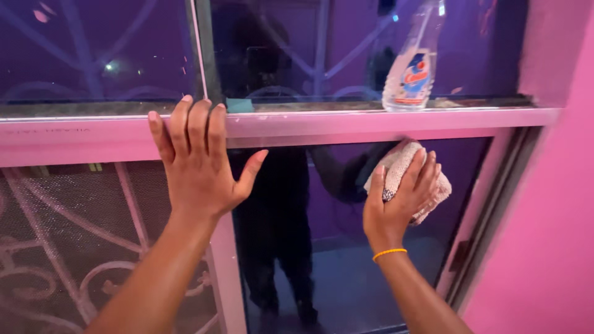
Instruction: The person cleans a glass window by spraying liquid from a bottle onto the surface and then wiping the glass with a cloth.
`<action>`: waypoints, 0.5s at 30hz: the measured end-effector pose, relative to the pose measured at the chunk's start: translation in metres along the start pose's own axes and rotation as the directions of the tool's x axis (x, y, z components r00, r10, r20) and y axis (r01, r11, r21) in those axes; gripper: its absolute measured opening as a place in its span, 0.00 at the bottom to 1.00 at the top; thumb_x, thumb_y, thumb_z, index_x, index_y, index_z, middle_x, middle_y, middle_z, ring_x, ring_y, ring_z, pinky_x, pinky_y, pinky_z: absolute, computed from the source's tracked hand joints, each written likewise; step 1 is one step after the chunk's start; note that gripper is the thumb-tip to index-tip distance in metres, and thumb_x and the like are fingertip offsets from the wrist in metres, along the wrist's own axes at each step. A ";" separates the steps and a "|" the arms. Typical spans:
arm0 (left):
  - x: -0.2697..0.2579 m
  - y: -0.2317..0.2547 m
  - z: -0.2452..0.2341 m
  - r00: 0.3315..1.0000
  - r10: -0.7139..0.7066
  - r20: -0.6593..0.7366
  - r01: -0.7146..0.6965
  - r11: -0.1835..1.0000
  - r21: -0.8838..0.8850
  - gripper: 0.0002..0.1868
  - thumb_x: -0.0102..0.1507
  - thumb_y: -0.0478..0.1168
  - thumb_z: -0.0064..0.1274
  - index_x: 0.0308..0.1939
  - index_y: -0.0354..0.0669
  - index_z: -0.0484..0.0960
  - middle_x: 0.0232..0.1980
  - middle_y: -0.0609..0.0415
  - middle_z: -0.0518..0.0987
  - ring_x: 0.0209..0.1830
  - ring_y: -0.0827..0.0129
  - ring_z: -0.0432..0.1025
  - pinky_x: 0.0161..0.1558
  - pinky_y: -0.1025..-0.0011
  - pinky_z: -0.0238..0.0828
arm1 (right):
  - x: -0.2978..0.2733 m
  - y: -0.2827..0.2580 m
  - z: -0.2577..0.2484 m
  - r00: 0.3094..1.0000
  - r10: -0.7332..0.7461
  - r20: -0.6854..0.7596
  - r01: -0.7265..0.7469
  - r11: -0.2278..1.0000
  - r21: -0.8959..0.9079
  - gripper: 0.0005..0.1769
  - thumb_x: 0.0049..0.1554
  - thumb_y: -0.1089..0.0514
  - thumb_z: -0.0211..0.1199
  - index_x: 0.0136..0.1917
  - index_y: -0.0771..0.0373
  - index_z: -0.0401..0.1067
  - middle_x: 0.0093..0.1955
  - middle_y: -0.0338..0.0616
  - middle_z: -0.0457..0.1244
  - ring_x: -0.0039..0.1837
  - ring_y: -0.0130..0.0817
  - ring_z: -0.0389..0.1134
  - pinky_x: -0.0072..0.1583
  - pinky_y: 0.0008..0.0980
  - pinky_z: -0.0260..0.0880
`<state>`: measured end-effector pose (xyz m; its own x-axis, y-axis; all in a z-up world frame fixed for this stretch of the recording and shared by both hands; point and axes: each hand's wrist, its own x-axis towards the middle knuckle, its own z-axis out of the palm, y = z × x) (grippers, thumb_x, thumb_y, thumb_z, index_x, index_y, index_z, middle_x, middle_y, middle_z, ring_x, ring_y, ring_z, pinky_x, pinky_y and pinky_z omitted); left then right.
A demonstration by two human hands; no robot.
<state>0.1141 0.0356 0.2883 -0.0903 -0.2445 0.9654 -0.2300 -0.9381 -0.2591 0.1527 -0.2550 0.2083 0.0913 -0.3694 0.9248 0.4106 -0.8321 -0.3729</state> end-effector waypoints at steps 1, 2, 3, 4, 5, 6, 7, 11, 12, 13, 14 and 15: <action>0.000 0.000 0.001 1.000 -0.002 0.006 0.002 1.000 0.002 0.43 0.70 0.66 0.53 0.72 0.34 0.63 0.70 0.41 0.64 0.78 0.45 0.53 0.80 0.39 0.29 | -0.004 -0.005 0.006 0.999 0.042 -0.019 -0.042 0.999 0.000 0.42 0.67 0.46 0.57 0.84 0.68 0.47 0.87 0.60 0.41 0.87 0.60 0.35 0.81 0.60 0.27; -0.001 -0.001 0.001 1.000 -0.005 0.010 0.005 1.000 -0.003 0.43 0.70 0.66 0.53 0.72 0.34 0.63 0.70 0.41 0.64 0.78 0.45 0.53 0.80 0.39 0.29 | -0.011 -0.012 0.011 0.996 0.084 -0.035 -0.084 0.996 0.000 0.43 0.67 0.46 0.56 0.84 0.69 0.45 0.87 0.59 0.39 0.88 0.59 0.33 0.81 0.62 0.25; -0.002 -0.001 0.000 1.000 -0.007 0.015 0.008 1.000 -0.008 0.43 0.71 0.65 0.54 0.73 0.34 0.63 0.70 0.41 0.64 0.78 0.45 0.53 0.80 0.39 0.29 | -0.017 -0.019 0.015 0.996 0.086 -0.024 -0.086 0.996 0.000 0.43 0.67 0.46 0.56 0.84 0.69 0.45 0.87 0.59 0.39 0.88 0.59 0.33 0.81 0.62 0.25; -0.002 -0.001 0.000 1.000 -0.009 0.021 0.009 1.000 -0.004 0.43 0.71 0.65 0.54 0.73 0.34 0.63 0.70 0.41 0.64 0.78 0.45 0.53 0.80 0.39 0.29 | -0.023 -0.028 0.019 0.998 0.053 -0.020 -0.053 0.999 -0.004 0.43 0.67 0.46 0.57 0.84 0.69 0.45 0.87 0.60 0.38 0.88 0.59 0.33 0.81 0.63 0.24; -0.002 -0.001 0.000 1.000 -0.011 0.019 0.011 1.000 -0.010 0.43 0.70 0.65 0.54 0.73 0.34 0.63 0.71 0.41 0.64 0.78 0.45 0.53 0.80 0.39 0.29 | -0.029 -0.038 0.024 1.000 0.020 -0.016 -0.021 1.000 -0.009 0.44 0.67 0.46 0.58 0.84 0.69 0.44 0.87 0.60 0.38 0.88 0.59 0.33 0.81 0.63 0.23; -0.002 -0.001 0.000 1.000 -0.013 0.015 0.013 1.000 -0.017 0.43 0.70 0.65 0.55 0.73 0.33 0.63 0.71 0.40 0.64 0.78 0.44 0.53 0.80 0.39 0.29 | -0.036 -0.048 0.029 1.000 0.023 -0.012 -0.023 1.000 -0.007 0.44 0.67 0.46 0.58 0.84 0.69 0.44 0.87 0.60 0.38 0.88 0.59 0.33 0.81 0.63 0.23; -0.001 0.000 0.000 1.000 -0.013 0.019 0.013 1.000 -0.014 0.43 0.70 0.65 0.55 0.73 0.33 0.63 0.71 0.40 0.64 0.78 0.44 0.53 0.80 0.39 0.29 | -0.046 -0.060 0.033 0.995 -0.101 0.025 0.102 0.995 -0.006 0.44 0.64 0.47 0.59 0.83 0.69 0.45 0.87 0.61 0.39 0.88 0.60 0.33 0.81 0.63 0.22; 0.000 -0.001 -0.001 1.000 -0.018 0.011 0.019 0.999 -0.037 0.41 0.70 0.61 0.55 0.73 0.33 0.64 0.71 0.40 0.65 0.78 0.44 0.54 0.80 0.39 0.30 | -0.079 -0.094 0.038 0.924 -0.346 0.162 0.334 0.938 0.094 0.44 0.57 0.51 0.62 0.80 0.67 0.50 0.84 0.61 0.44 0.85 0.59 0.39 0.81 0.62 0.26; -0.001 -0.001 -0.002 1.000 -0.016 0.007 0.016 0.999 -0.046 0.40 0.70 0.60 0.56 0.73 0.33 0.64 0.72 0.40 0.65 0.78 0.44 0.54 0.80 0.39 0.31 | -0.083 -0.095 0.039 0.877 -0.450 0.168 0.432 0.892 0.132 0.40 0.59 0.51 0.63 0.79 0.64 0.52 0.84 0.56 0.46 0.86 0.56 0.42 0.82 0.59 0.29; -0.001 -0.001 -0.002 1.000 -0.017 0.012 0.017 0.999 -0.044 0.40 0.70 0.60 0.56 0.73 0.33 0.64 0.72 0.40 0.65 0.78 0.44 0.54 0.80 0.39 0.31 | -0.086 -0.095 0.040 0.819 -0.548 0.170 0.523 0.835 0.172 0.37 0.61 0.51 0.64 0.79 0.61 0.55 0.85 0.52 0.48 0.87 0.52 0.46 0.84 0.56 0.31; -0.002 -0.001 -0.002 1.000 -0.013 0.008 0.014 0.999 -0.047 0.40 0.70 0.60 0.56 0.74 0.33 0.64 0.72 0.40 0.65 0.79 0.44 0.54 0.81 0.39 0.31 | -0.085 -0.091 0.039 0.819 -0.548 0.174 0.522 0.835 0.174 0.37 0.61 0.51 0.64 0.79 0.61 0.55 0.85 0.52 0.48 0.87 0.52 0.46 0.84 0.56 0.31; -0.002 -0.001 -0.002 1.000 -0.010 0.004 0.010 0.999 -0.050 0.40 0.70 0.59 0.56 0.74 0.32 0.64 0.72 0.39 0.65 0.79 0.43 0.54 0.81 0.39 0.31 | -0.081 -0.082 0.037 0.790 -0.581 0.196 0.557 0.814 0.165 0.36 0.61 0.51 0.65 0.78 0.58 0.58 0.85 0.51 0.49 0.87 0.50 0.47 0.84 0.54 0.33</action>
